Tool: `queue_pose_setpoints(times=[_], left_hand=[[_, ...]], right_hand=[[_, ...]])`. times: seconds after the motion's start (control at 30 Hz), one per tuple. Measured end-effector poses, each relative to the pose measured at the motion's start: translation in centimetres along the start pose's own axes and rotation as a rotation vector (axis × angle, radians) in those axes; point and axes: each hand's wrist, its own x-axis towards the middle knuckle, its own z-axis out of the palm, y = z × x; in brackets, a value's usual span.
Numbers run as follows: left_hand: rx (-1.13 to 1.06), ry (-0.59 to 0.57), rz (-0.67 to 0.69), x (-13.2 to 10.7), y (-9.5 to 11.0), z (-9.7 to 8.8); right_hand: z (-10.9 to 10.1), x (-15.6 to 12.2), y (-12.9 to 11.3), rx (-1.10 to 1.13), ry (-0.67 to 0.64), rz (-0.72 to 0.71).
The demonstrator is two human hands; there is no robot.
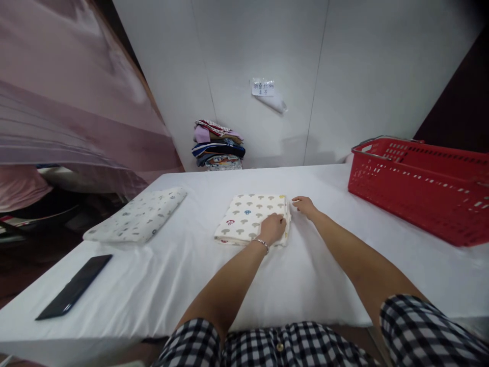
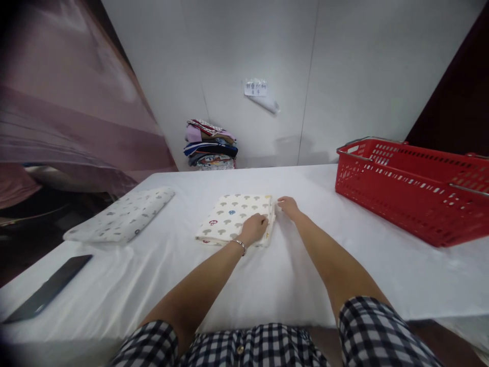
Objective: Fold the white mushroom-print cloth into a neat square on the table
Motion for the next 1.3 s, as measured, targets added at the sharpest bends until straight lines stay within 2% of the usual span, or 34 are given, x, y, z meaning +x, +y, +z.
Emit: queue_pose_setpoints(times=[0.13,0.33,0.4,0.53,0.7,0.83,1.0,1.17,1.2,1.3], left_hand=[[-0.010,-0.038,-0.004,0.5,-0.3,-0.1],[-0.028,-0.110,0.059,1.0,-0.9,-0.9],[0.006,-0.068,0.086,0.6,-0.9,-0.6],[0.173,0.085,0.189,-0.3,-1.0,0.5],[0.250,-0.053,0.199,0.0,-1.6,1.3],[0.263,-0.040,0.215,0.3,-2.0,1.7],[0.273,-0.037,0.221,0.0,-2.1,1.9],[0.230,-0.085,0.222,1.8,-1.5,-0.3],[0.222,-0.071,0.212,2.6,-1.4,-0.8],[0.218,0.089,0.171,5.1,-1.3,-1.1]], right_hand=[[0.4,0.3,0.4,-0.044,-0.019,-0.056],[1.6,0.7,0.7,-0.109,-0.002,-0.124],[1.5,0.8,0.7,-0.107,0.018,-0.129],[0.9,0.8,0.8,-0.047,0.032,-0.108],[0.3,1.3,0.5,0.108,0.074,-0.055],[0.7,2.2,-0.1,0.282,0.068,0.030],[0.9,3.1,-1.1,0.542,-0.070,0.121],[0.9,3.5,-1.5,0.743,-0.212,0.146],[0.9,3.4,-1.4,0.777,-0.228,0.149],[1.2,3.3,-1.1,0.861,-0.251,0.156]])
